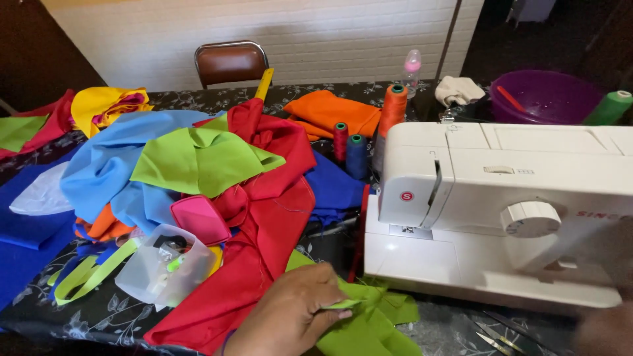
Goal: Preparing a sewing machine by threading it and trimming fabric pieces with snips.
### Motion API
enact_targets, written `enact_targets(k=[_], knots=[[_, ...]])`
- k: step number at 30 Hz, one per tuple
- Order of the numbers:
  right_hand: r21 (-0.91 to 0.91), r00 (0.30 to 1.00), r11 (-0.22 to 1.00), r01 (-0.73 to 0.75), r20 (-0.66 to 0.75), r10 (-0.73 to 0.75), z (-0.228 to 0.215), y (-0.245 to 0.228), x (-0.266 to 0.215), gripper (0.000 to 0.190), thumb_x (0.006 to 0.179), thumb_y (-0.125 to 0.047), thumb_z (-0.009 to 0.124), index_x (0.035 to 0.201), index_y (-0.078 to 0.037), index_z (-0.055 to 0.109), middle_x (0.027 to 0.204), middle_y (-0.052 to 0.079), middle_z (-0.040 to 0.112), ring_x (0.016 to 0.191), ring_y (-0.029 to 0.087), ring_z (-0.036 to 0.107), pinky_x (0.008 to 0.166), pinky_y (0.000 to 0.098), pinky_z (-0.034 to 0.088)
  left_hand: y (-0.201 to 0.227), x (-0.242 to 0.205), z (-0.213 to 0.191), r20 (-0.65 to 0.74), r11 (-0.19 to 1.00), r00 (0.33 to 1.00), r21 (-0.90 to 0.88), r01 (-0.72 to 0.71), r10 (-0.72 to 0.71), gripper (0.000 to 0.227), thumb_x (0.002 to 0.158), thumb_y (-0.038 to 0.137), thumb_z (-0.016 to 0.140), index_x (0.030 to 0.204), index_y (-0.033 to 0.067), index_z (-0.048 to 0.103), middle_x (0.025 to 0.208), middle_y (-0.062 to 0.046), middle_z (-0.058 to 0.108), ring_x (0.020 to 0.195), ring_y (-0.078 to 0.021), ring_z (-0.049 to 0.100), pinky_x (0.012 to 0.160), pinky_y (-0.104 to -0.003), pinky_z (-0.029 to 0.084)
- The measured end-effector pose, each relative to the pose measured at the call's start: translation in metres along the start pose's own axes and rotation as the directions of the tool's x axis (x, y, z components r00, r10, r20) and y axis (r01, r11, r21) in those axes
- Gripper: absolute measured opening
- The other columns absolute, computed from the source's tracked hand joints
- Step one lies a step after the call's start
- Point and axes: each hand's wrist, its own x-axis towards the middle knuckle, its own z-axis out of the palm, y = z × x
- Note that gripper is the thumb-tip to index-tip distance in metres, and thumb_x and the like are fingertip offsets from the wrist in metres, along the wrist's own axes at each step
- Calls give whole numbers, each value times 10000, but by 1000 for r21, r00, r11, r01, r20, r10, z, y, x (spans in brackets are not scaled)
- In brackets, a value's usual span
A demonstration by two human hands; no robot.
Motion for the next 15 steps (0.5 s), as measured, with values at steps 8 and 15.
enact_targets(k=[8,15], knots=[[351,974,912,-214,152,170,51,-31,211,411,1026,-156,553,1423,-65,610,1134,96,761,952,294,652,852,411,548,-25,46,-12,21,995,995,-30,-99,100,94,1028,62,666,1107,78,714,960,-114,726,881,-329,722,776,-417,553],[326,894,849,-416,-25,447,64,-43,220,323,1023,-122,567,1293,-85,739,1034,11,804,948,185,739,884,317,566,-131,128,-19,-266,990,964,-138,-12,-25,134,921,178,851,1055,173,846,1026,-2,857,891,-78,765,851,-231,590]])
